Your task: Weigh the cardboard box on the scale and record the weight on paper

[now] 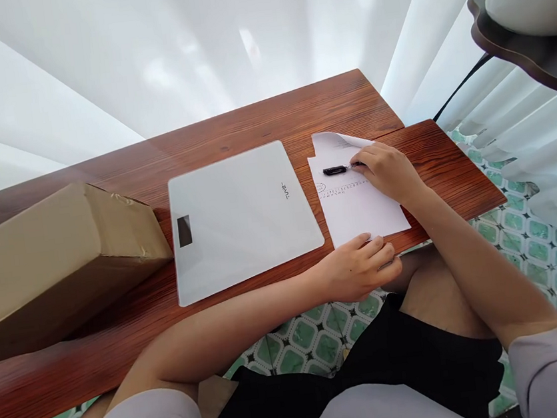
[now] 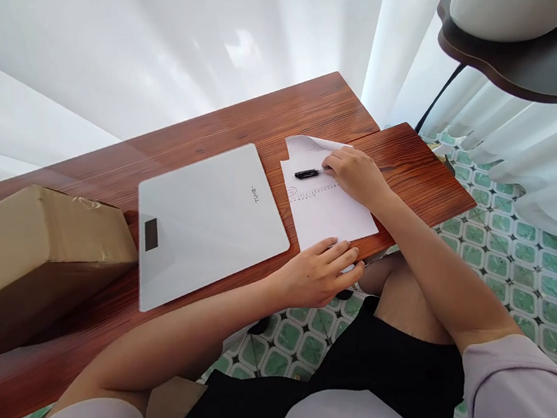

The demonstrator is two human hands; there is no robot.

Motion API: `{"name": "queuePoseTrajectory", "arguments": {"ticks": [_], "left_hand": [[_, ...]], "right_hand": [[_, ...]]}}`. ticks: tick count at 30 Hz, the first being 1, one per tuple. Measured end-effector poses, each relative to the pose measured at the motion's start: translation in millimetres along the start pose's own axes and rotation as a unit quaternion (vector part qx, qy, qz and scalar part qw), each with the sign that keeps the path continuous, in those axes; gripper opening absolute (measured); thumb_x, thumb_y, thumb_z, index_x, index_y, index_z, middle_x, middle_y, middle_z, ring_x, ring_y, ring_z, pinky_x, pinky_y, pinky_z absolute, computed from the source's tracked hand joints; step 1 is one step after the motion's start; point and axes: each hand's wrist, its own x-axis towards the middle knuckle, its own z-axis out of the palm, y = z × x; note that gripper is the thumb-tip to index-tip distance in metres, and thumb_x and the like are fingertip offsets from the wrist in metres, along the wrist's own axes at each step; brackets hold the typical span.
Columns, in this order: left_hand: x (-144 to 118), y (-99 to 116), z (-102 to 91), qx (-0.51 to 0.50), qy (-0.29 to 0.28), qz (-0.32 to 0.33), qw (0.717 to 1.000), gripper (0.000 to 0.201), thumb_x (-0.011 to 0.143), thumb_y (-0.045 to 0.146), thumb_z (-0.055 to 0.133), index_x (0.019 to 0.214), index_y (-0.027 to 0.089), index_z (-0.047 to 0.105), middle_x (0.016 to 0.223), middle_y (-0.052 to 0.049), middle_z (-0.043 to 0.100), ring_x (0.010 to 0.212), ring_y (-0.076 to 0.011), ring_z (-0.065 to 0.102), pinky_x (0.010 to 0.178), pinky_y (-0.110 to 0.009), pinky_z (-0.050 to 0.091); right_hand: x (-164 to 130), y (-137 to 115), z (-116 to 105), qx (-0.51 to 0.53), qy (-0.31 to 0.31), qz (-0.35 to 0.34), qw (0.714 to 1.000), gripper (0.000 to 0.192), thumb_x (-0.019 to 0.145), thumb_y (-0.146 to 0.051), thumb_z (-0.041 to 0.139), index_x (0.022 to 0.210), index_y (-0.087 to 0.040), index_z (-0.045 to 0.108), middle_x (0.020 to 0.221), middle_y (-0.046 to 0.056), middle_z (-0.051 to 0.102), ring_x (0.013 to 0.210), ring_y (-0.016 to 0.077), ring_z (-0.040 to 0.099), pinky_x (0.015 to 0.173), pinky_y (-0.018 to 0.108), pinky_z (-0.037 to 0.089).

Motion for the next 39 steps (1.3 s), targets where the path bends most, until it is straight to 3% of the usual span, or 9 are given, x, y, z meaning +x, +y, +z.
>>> {"name": "queuePoseTrajectory", "arguments": {"ticks": [5,10,16,19,23,27,30,35,39], "left_hand": [[0,-2,4.0,-0.040,-0.016,-0.012,0.999,0.031,0.094,0.017,0.046,0.122,0.011,0.059,0.123,-0.015,0.061,0.113,-0.0280,0.056,0.096,-0.041,0.046],[1,-3,4.7,-0.065,-0.023,-0.018,0.997,0.031,0.094,0.015,0.045,0.121,0.010,0.059,0.120,-0.015,0.061,0.114,-0.0276,0.056,0.097,-0.039,0.044],[1,-3,3.6,-0.069,-0.032,-0.021,0.997,0.034,0.093,0.016,0.044,0.123,0.010,0.058,0.123,-0.015,0.059,0.115,-0.0283,0.055,0.098,-0.040,0.043],[1,-4,3.0,-0.076,-0.035,-0.023,0.996,0.034,0.093,0.015,0.044,0.124,0.009,0.057,0.122,-0.015,0.059,0.114,-0.0284,0.054,0.098,-0.040,0.043],[1,-4,3.2,-0.079,-0.035,-0.027,0.996,0.033,0.093,0.016,0.047,0.124,0.009,0.057,0.122,-0.015,0.060,0.115,-0.0282,0.055,0.097,-0.040,0.044],[1,-4,3.7,-0.084,-0.027,-0.029,0.996,0.033,0.094,0.016,0.047,0.124,0.010,0.057,0.120,-0.015,0.061,0.114,-0.0275,0.055,0.096,-0.039,0.044],[2,-4,3.2,-0.087,-0.028,-0.030,0.995,0.032,0.093,0.016,0.046,0.123,0.010,0.058,0.118,-0.014,0.062,0.112,-0.0272,0.056,0.094,-0.040,0.044],[2,-4,2.3,-0.087,-0.029,-0.030,0.995,0.031,0.092,0.016,0.048,0.120,0.010,0.058,0.117,-0.013,0.061,0.111,-0.0279,0.056,0.094,-0.041,0.044],[2,-3,2.5,-0.083,-0.033,-0.030,0.996,0.031,0.091,0.016,0.049,0.121,0.010,0.058,0.118,-0.014,0.061,0.111,-0.0278,0.055,0.094,-0.040,0.044]], "right_hand": [[0,-3,-1,-0.056,0.038,-0.024,0.997,0.015,0.102,-0.010,0.054,0.101,-0.017,0.067,0.095,0.008,0.073,0.093,0.0280,0.064,0.082,0.041,0.047],[-3,-7,-14,-0.048,0.117,-0.045,0.991,0.016,0.107,-0.018,0.049,0.116,-0.020,0.062,0.103,0.008,0.069,0.098,0.0267,0.062,0.084,0.040,0.050],[-4,-3,-24,-0.037,0.253,-0.037,0.966,0.027,0.105,-0.030,0.049,0.079,-0.024,0.049,0.074,0.003,0.056,0.072,0.0218,0.056,0.067,0.037,0.048],[-5,-6,-24,0.047,0.293,-0.004,0.955,0.033,0.102,-0.041,0.055,0.077,-0.025,0.041,0.060,-0.002,0.044,0.055,0.0159,0.045,0.054,0.032,0.040],[-8,-16,-21,0.258,0.212,0.080,0.939,0.037,0.104,-0.057,0.047,0.093,-0.023,0.055,0.060,-0.004,0.056,0.049,0.0131,0.053,0.048,0.028,0.042],[-9,-24,-13,0.423,0.129,0.143,0.885,0.054,0.101,-0.070,0.045,0.093,-0.020,0.065,0.073,0.004,0.071,0.062,0.0168,0.069,0.047,0.026,0.050],[-9,-27,-8,0.490,0.056,0.171,0.853,0.061,0.095,-0.077,0.049,0.090,-0.019,0.068,0.071,0.005,0.072,0.059,0.0184,0.070,0.045,0.026,0.052],[-12,-30,-3,0.444,0.038,0.168,0.879,0.046,0.086,-0.057,0.074,0.066,-0.021,0.054,0.051,0.000,0.061,0.039,0.0141,0.055,0.037,0.026,0.041],[-13,-32,0,0.397,0.021,0.153,0.905,0.038,0.091,-0.037,0.067,0.062,-0.023,0.046,0.045,-0.004,0.055,0.035,0.0135,0.051,0.038,0.026,0.038]]}}
